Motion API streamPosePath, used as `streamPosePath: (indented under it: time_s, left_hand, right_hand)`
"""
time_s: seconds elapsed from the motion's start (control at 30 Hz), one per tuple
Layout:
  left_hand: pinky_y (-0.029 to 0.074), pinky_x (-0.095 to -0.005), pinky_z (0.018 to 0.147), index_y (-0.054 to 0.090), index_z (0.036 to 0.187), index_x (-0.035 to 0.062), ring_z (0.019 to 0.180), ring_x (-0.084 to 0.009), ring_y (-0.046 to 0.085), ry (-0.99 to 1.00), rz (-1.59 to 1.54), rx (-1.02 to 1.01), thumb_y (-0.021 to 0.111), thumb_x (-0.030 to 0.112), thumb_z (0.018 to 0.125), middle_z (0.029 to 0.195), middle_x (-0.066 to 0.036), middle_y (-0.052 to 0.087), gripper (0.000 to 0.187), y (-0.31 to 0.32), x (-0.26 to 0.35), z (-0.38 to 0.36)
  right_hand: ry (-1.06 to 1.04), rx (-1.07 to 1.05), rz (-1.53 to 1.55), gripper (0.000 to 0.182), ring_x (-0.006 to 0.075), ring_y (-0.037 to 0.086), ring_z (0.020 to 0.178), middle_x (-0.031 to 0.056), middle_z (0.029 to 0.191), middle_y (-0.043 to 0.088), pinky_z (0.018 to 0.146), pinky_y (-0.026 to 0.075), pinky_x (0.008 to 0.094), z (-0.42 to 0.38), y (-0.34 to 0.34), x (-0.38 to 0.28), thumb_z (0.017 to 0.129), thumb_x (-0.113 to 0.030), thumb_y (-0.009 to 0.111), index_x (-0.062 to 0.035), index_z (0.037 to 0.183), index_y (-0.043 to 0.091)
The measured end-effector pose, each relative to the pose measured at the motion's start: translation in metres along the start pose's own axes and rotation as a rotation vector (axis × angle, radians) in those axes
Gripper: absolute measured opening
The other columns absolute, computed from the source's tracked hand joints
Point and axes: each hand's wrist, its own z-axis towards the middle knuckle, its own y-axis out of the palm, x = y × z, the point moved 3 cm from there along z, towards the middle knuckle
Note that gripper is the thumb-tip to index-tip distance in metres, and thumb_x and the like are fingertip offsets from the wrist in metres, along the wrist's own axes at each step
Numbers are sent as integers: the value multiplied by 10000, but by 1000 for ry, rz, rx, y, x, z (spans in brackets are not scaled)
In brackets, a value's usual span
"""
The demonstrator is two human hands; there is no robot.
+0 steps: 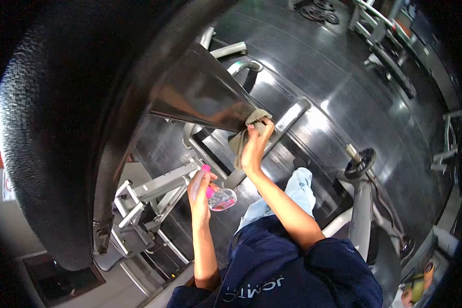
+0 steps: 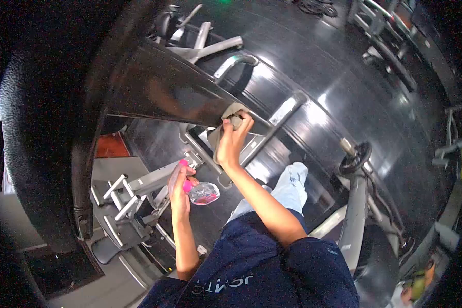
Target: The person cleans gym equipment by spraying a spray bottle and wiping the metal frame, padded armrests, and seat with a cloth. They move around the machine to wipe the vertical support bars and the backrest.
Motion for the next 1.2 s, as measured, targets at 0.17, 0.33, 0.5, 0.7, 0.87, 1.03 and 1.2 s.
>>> streamPosePath:
  time_s: [0.17, 0.33, 0.5, 0.7, 0.87, 1.03, 1.2]
  left_hand:
    - [460, -286, 653, 623, 997, -5, 652, -116, 552, -26, 59, -121, 582, 292, 984, 872, -75, 619, 300, -11, -11, 3]
    - [467, -284, 637, 635, 991, -13, 630, -121, 553, -49, 19, -178, 589, 278, 986, 878, -85, 627, 295, -7, -18, 3]
    - [468, -288, 643, 633, 990, -5, 630, -126, 553, -76, 42, -220, 583, 298, 986, 865, -82, 627, 306, -5, -31, 14]
    - [463, -280, 654, 627, 944, 12, 658, -130, 568, -21, 89, -166, 582, 321, 984, 847, -75, 624, 315, -2, -29, 22]
    - [470, -279, 649, 627, 965, 5, 639, -126, 576, -50, 85, -206, 587, 319, 984, 871, -85, 639, 317, 0, -38, 28]
    - [469, -260, 649, 626, 1032, 0, 653, -106, 581, -50, 53, -240, 594, 322, 983, 886, -74, 648, 328, 10, -36, 25]
    - [469, -271, 659, 629, 1007, 9, 664, -115, 578, -66, 88, -252, 584, 336, 984, 893, -70, 643, 331, 17, -36, 27]
  right_hand:
    - [10, 124, -237, 367, 407, 453, 1209, 246, 1258, 425, 1029, 343, 461, -25, -3, 97, 957, -132, 496, 21, 1272, 389]
    - [631, 4, 387, 367, 255, 540, 1074, 151, 1206, 545, 955, 423, 390, -16, -18, 215, 970, -263, 476, -12, 1237, 468]
    - [488, 120, 357, 453, 273, 492, 1159, 167, 1248, 505, 1033, 359, 379, -26, 5, 52, 985, -339, 503, -21, 1296, 416]
    - [111, 67, 43, 456, 380, 434, 1220, 244, 1249, 399, 1058, 319, 428, -31, 6, 15, 1010, -281, 508, 35, 1309, 368]
    - [191, 271, -253, 456, 444, 482, 1153, 287, 1218, 431, 982, 392, 482, -10, -4, 144, 989, -266, 540, 18, 1318, 404]
    - [511, 96, -79, 468, 421, 578, 1112, 288, 1168, 609, 940, 442, 470, 36, -46, 236, 915, -331, 606, 42, 1196, 588]
    - [236, 6, -30, 378, 314, 493, 1173, 184, 1180, 511, 1039, 354, 376, 40, -37, 112, 974, -221, 454, -36, 1281, 574]
